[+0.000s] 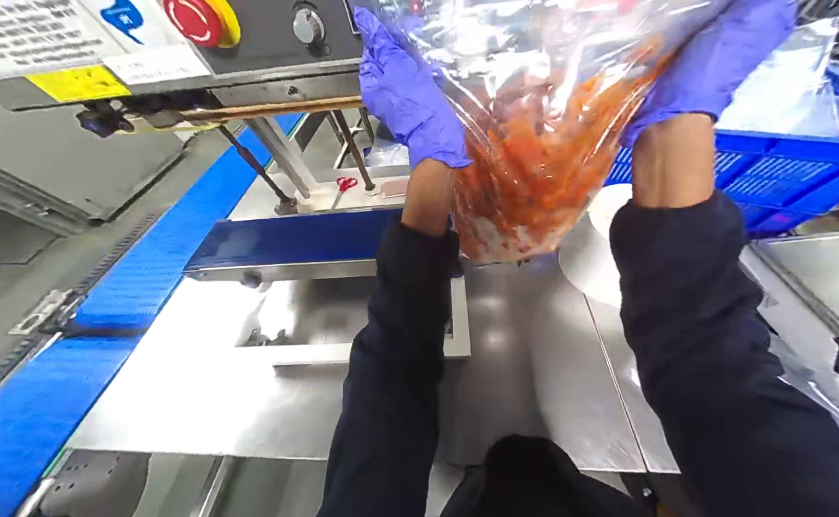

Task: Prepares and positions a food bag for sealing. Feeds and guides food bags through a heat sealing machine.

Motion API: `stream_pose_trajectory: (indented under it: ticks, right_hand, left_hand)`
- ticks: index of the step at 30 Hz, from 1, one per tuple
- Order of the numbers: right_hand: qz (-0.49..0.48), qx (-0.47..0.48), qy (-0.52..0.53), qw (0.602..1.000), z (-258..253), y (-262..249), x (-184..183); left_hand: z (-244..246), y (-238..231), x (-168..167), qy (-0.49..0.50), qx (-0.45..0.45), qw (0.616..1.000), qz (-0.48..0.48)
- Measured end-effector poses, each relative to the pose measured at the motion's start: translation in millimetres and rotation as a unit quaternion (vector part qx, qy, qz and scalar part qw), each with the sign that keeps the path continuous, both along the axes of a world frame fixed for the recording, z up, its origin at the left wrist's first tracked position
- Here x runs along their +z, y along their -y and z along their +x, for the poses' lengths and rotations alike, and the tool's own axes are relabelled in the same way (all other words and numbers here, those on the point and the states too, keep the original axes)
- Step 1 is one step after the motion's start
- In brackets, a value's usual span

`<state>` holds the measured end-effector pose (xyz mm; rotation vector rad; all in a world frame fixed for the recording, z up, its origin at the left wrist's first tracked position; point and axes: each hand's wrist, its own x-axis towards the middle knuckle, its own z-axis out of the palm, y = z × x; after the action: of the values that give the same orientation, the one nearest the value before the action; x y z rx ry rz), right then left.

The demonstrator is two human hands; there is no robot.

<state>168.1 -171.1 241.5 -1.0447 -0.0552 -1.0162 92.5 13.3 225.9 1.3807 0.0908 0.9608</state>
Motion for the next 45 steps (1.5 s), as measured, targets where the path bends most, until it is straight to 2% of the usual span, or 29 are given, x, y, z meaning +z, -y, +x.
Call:
stream_pose_trajectory:
  ticks: [1,2,4,7,9,10,13,17,22,27,30,33,36,42,45]
  right_hand:
    - [-0.024,-0.036,-0.041,0.998,6.6,-2.1,-9.7]
    - [-0.043,-0.061,-0.089,0.993,13.2,-4.4,-22.9]
    - [-0.043,-0.059,-0.135,0.988,30.3,-7.1,-53.7]
    - [0.028,-0.078,-0.051,0.995,60.4,-5.6,-76.7]
    - [0.044,-0.075,-0.024,0.996,57.4,-1.9,-82.5]
    - [0.029,-0.060,-0.011,0.998,52.9,0.2,-87.1]
    - [0.000,0.009,0.034,0.999,42.5,3.5,-98.9]
    - [-0.046,0.089,0.158,0.982,39.1,13.3,-129.6]
    - [0.022,-0.006,0.108,0.994,27.9,14.4,-129.6]
    - [0.077,-0.055,0.157,0.983,17.6,18.7,-142.5]
    - [0.092,-0.079,0.252,0.960,29.0,16.7,-161.8]
    - [0.139,-0.090,0.185,0.969,15.8,9.3,-155.0]
    - [0.140,-0.104,0.163,0.971,4.5,2.8,-146.3]
    - [0.145,-0.088,0.166,0.971,2.4,1.4,-151.3]
    - [0.152,-0.095,0.134,0.975,-7.5,-5.8,-135.2]
  left_hand:
    - [7.8,0.2,-9.0,-0.015,0.030,0.999,0.016]
    - [12.8,-1.7,-23.7,-0.027,0.024,0.999,0.029]
    - [33.6,-3.1,-57.7,-0.015,0.005,1.000,0.002]
    - [80.5,-0.6,-78.1,0.137,0.032,0.986,-0.085]
    - [96.0,1.7,-88.4,0.210,0.009,0.975,-0.064]
    - [97.5,0.9,-94.3,0.211,-0.011,0.977,-0.037]
    - [86.4,0.9,-100.7,0.134,-0.011,0.991,-0.017]
    - [85.6,4.4,-106.0,0.103,0.043,0.993,-0.049]
    - [86.0,6.7,-112.6,0.030,0.034,0.999,-0.025]
    - [86.2,7.7,-111.5,-0.013,-0.033,0.999,0.025]
    - [86.9,4.0,-111.2,-0.048,-0.054,0.995,0.070]
    - [90.7,-2.0,-110.9,-0.064,-0.082,0.989,0.109]
    - [95.1,-3.2,-110.4,-0.093,-0.092,0.985,0.108]
    - [98.5,-6.8,-108.7,-0.111,-0.105,0.981,0.119]
    - [99.2,-11.6,-114.3,-0.109,-0.113,0.981,0.118]
